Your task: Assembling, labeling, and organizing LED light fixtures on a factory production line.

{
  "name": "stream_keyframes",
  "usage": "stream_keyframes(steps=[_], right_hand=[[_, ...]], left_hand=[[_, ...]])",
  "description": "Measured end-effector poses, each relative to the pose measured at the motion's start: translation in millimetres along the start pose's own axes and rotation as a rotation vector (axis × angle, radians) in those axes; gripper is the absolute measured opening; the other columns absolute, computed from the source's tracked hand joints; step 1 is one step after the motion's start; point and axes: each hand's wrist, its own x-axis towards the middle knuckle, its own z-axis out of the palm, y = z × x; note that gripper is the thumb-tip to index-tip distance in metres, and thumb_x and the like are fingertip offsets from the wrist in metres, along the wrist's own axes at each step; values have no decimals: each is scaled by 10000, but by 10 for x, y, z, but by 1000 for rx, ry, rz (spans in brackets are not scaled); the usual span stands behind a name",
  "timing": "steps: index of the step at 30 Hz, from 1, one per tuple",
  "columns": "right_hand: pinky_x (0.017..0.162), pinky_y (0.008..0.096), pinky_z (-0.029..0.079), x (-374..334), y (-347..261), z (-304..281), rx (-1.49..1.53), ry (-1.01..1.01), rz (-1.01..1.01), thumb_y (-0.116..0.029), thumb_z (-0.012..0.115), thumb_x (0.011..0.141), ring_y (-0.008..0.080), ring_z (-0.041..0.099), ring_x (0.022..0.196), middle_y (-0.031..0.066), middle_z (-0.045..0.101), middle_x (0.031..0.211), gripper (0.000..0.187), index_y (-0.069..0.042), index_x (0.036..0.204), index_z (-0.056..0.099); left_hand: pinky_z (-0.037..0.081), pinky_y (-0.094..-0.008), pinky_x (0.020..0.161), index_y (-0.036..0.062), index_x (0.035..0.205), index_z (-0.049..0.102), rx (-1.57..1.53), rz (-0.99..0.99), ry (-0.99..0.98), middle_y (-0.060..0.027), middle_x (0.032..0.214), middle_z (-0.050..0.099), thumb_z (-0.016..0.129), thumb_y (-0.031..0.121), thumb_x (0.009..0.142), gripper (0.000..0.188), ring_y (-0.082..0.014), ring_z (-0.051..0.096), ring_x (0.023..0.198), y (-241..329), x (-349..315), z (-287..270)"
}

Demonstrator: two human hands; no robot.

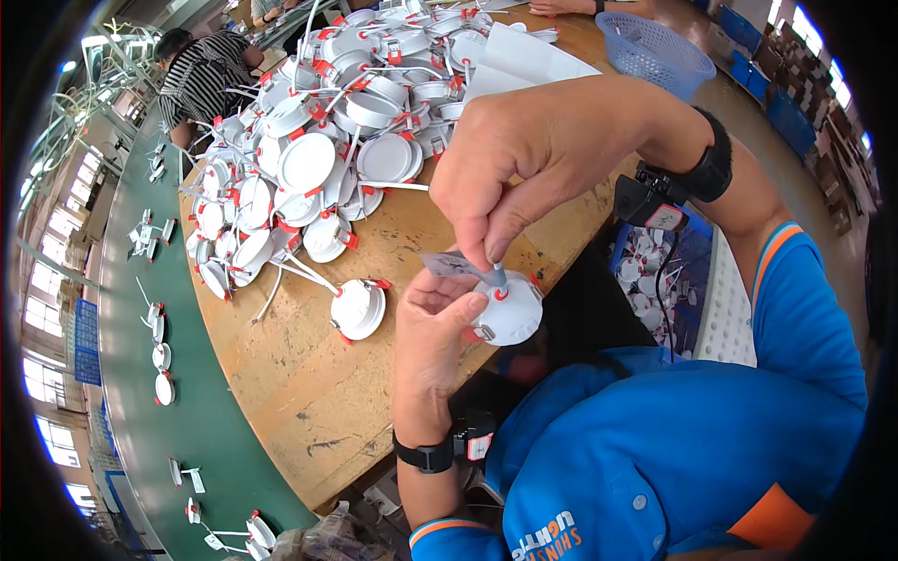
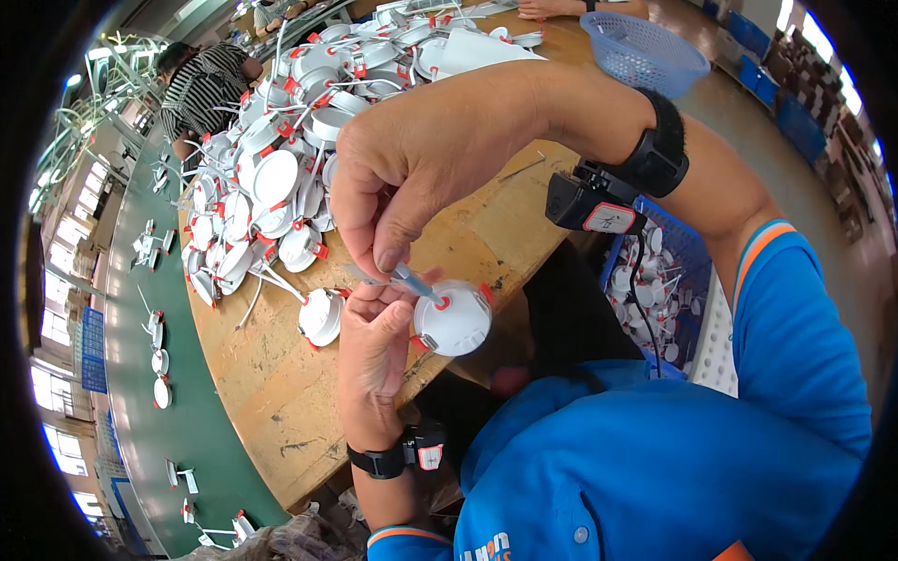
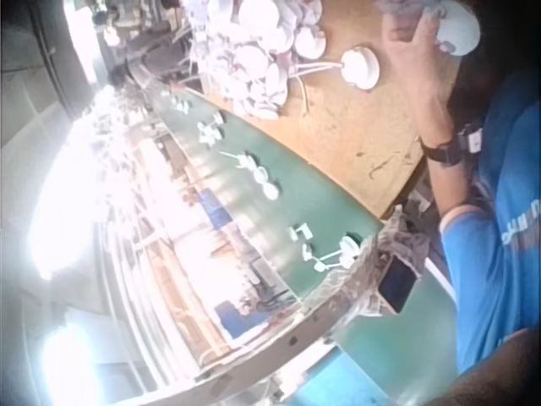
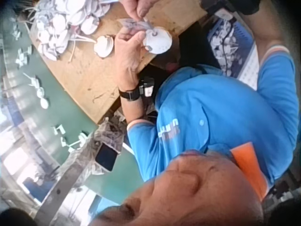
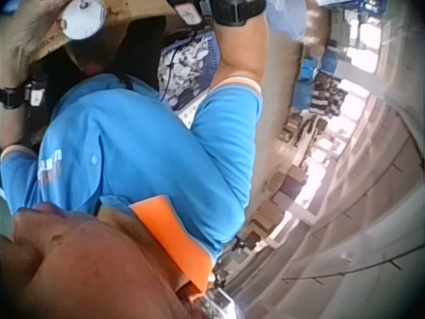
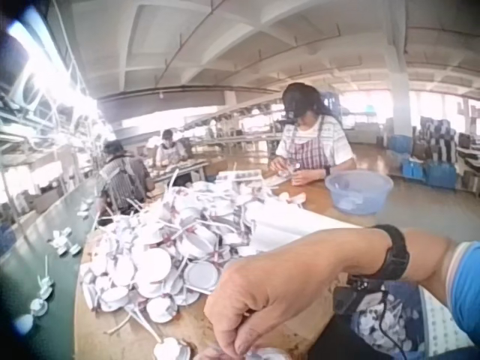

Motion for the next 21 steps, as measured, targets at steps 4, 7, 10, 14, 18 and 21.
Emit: stream_keyframes(steps=[4,7,10,14,18,21], right_hand=[[549,279,412,-40,13,18,-104,86,20,-108,622,758,173,538,610,58,575,671,89,-23,776,640],[548,253,419,-62,-19,31,-131,200,140,-109,612,773,131,546,607,50,596,699,108,-2,783,631],[542,223,427,-90,14,134,-42,441,248,-122,601,780,86,557,599,52,613,690,148,25,791,622],[546,202,435,-200,174,570,212,807,251,-137,593,786,54,565,605,57,617,656,179,41,796,614],[628,202,472,-499,243,1139,634,883,275,-36,574,815,103,608,724,74,622,772,113,33,900,547],[551,186,456,-669,82,1386,572,882,431,-43,631,777,53,596,668,63,640,752,126,14,864,559]], left_hand=[[401,-385,915,-24,1066,534,78,47,56,-145,1000,605,706,74,695,420,-278,554,1005,-45,-61,-17],[410,-355,892,-17,1030,552,159,53,104,-114,947,615,686,39,711,350,-224,571,943,-43,-103,16],[428,-288,830,-10,971,570,830,522,455,-70,862,608,643,33,756,231,-152,569,837,-111,-172,-45],[433,-230,707,-31,949,566,677,409,322,-81,811,591,528,78,859,147,-125,556,769,-250,-535,251],[467,-284,749,-46,1028,539,122,32,187,-129,916,597,490,160,887,254,-184,578,825,-479,-412,328],[468,-296,780,-58,1076,516,-154,-81,121,-140,991,588,458,183,903,302,-196,579,866,-635,-468,272]])
